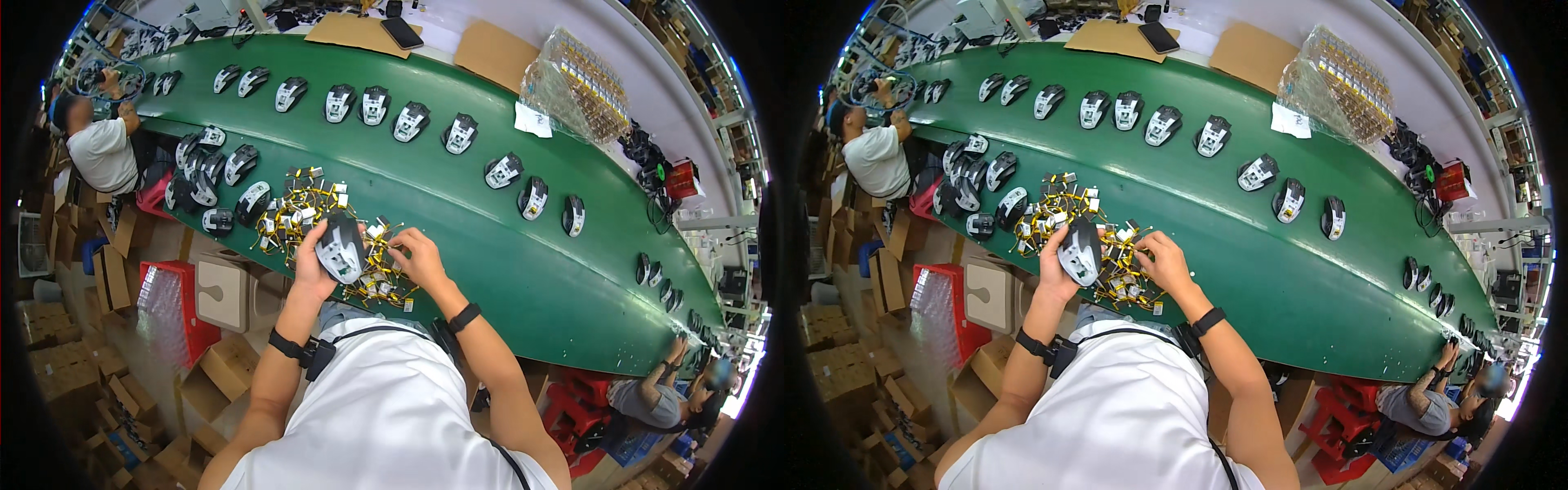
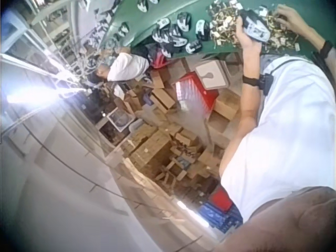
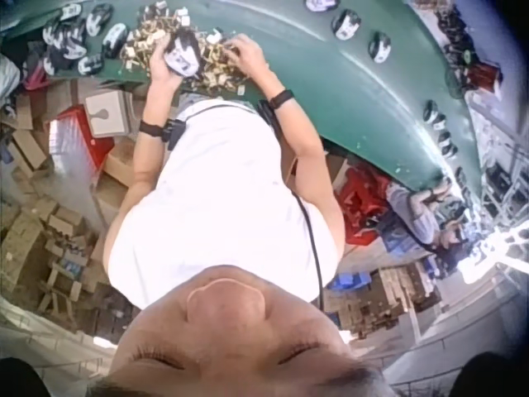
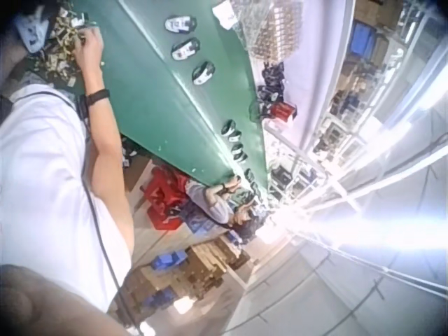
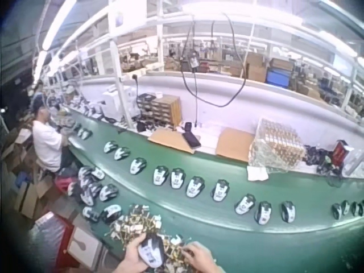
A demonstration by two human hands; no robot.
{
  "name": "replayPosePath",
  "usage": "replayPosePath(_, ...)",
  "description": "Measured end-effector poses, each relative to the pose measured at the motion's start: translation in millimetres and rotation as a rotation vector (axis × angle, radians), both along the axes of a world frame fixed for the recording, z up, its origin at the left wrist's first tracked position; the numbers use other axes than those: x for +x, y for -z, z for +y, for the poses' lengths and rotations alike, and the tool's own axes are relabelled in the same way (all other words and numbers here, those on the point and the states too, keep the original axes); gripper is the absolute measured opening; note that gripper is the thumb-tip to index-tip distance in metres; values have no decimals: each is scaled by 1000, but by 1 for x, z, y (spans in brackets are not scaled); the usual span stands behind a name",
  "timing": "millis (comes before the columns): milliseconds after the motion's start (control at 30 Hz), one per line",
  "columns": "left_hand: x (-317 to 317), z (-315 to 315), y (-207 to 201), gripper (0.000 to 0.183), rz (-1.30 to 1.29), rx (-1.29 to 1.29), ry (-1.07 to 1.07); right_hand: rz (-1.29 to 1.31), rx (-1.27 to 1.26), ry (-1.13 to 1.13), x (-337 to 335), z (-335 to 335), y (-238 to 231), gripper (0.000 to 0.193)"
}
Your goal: The person assembles electronic devices by inserting small yellow and white components into the bottom of black and white casings. They pick up a casing, insert the component, and place the finished unit on a green table. The process is repeated for multiple units in a continuous assembly line workflow.
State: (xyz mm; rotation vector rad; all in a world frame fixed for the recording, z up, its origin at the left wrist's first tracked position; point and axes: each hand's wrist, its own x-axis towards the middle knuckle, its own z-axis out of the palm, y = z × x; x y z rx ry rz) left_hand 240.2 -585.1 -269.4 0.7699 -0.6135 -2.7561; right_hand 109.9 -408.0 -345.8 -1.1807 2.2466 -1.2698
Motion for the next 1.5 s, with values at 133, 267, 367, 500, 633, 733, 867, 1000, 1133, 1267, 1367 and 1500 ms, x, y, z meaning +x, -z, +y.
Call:
replayPosePath(133, 7, -4, 2, 43, 23, -16, 33, -302, -233, -1, -6, -3, 4, 18)
replayPosePath(267, 1, 0, -21, 49, 181, -20, 88, -1046, -373, 67, 2, 14, -54, 14)
replayPosePath(367, -9, 10, -46, 56, 323, 0, 145, -1196, -450, -17, 15, 24, -108, 14)
replayPosePath(500, -20, 20, -77, 61, 372, -185, 224, -1404, -555, -149, 25, 42, -165, 13)
replayPosePath(633, -18, 26, -101, 71, 406, -232, 257, -853, -395, 94, 47, 47, -196, 15)
replayPosePath(733, -16, 31, -111, 74, 424, -199, 276, -631, -416, 116, 57, 48, -196, 17)
replayPosePath(867, -16, 34, -114, 75, 469, -179, 285, -712, -445, 221, 63, 46, -204, 16)
replayPosePath(1000, -13, 34, -114, 75, 460, -157, 262, -851, -442, 258, 62, 49, -197, 17)
replayPosePath(1133, -13, 35, -112, 76, 500, -180, 270, -726, -411, 317, 66, 47, -191, 17)
replayPosePath(1267, -13, 37, -114, 78, 541, -230, 254, -901, -408, 308, 64, 42, -195, 16)
replayPosePath(1367, -12, 37, -120, 78, 526, -228, 263, -1059, -453, 226, 63, 42, -183, 16)
replayPosePath(1500, -9, 36, -118, 77, 532, -199, 252, -1112, -499, 220, 64, 47, -181, 16)
